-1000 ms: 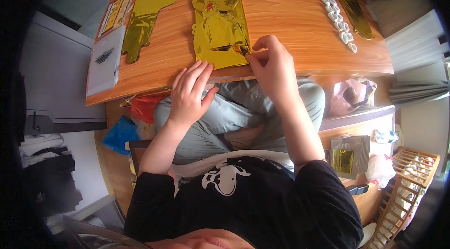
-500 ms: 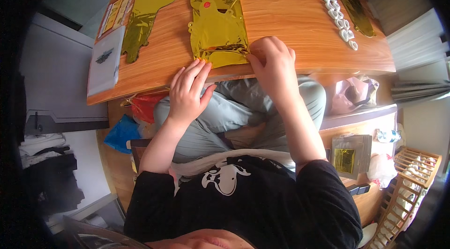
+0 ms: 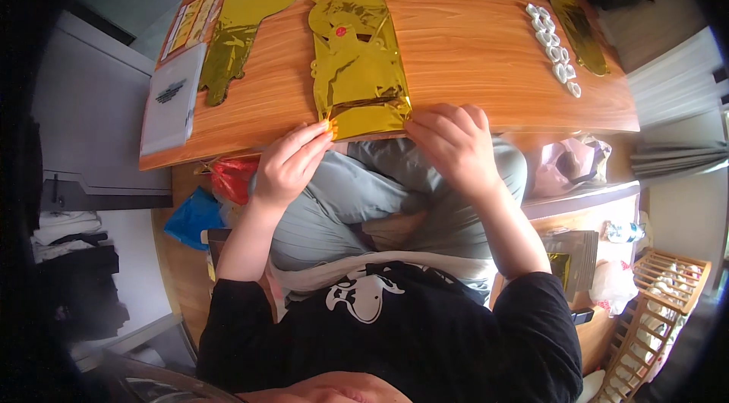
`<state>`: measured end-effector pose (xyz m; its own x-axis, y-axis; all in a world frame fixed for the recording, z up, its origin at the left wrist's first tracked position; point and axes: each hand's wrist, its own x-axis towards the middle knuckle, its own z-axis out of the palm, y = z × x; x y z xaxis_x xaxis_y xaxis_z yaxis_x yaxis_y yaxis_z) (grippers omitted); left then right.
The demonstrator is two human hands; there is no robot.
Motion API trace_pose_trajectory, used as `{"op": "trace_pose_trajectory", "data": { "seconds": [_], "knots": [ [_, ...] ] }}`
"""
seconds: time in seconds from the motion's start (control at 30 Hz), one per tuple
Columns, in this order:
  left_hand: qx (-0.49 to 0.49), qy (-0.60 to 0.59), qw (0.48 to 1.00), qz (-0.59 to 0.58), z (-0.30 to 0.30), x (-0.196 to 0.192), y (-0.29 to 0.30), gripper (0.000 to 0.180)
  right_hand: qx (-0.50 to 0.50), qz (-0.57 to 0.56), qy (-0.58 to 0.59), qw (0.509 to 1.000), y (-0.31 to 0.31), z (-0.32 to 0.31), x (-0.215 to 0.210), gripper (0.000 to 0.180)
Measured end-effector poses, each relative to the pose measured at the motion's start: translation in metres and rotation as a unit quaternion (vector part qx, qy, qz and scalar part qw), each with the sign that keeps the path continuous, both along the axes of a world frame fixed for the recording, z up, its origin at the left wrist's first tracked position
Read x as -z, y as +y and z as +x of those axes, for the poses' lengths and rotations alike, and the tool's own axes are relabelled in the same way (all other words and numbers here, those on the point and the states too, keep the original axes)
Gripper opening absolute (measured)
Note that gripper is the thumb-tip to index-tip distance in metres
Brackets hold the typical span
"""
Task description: The person smooths out a deflated foil balloon on the table and folds it into a small square by hand.
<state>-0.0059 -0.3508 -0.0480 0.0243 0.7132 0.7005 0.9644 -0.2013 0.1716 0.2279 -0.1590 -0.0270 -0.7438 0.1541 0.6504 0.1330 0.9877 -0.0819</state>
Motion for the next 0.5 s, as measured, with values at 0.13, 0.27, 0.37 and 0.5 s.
{"op": "trace_pose_trajectory", "data": {
  "seconds": [0.13,0.27,0.37,0.5],
  "knots": [
    [0.028,0.010,0.999,0.028,-0.009,0.002,0.001,0.019,-0.014,-0.002,0.033,0.999,0.003,0.000,0.011,0.024],
    [0.051,0.013,0.997,0.047,-0.014,0.004,0.003,0.020,-0.016,-0.008,0.055,0.998,0.003,0.000,0.014,0.023],
    [0.063,-0.004,0.996,0.065,-0.015,0.010,0.004,0.019,-0.010,0.020,0.045,0.999,0.001,0.000,0.011,0.026],
    [0.060,0.016,0.995,0.073,-0.015,0.011,0.004,0.021,-0.011,0.030,0.048,0.998,0.002,0.003,0.015,0.027]
  ]
}}
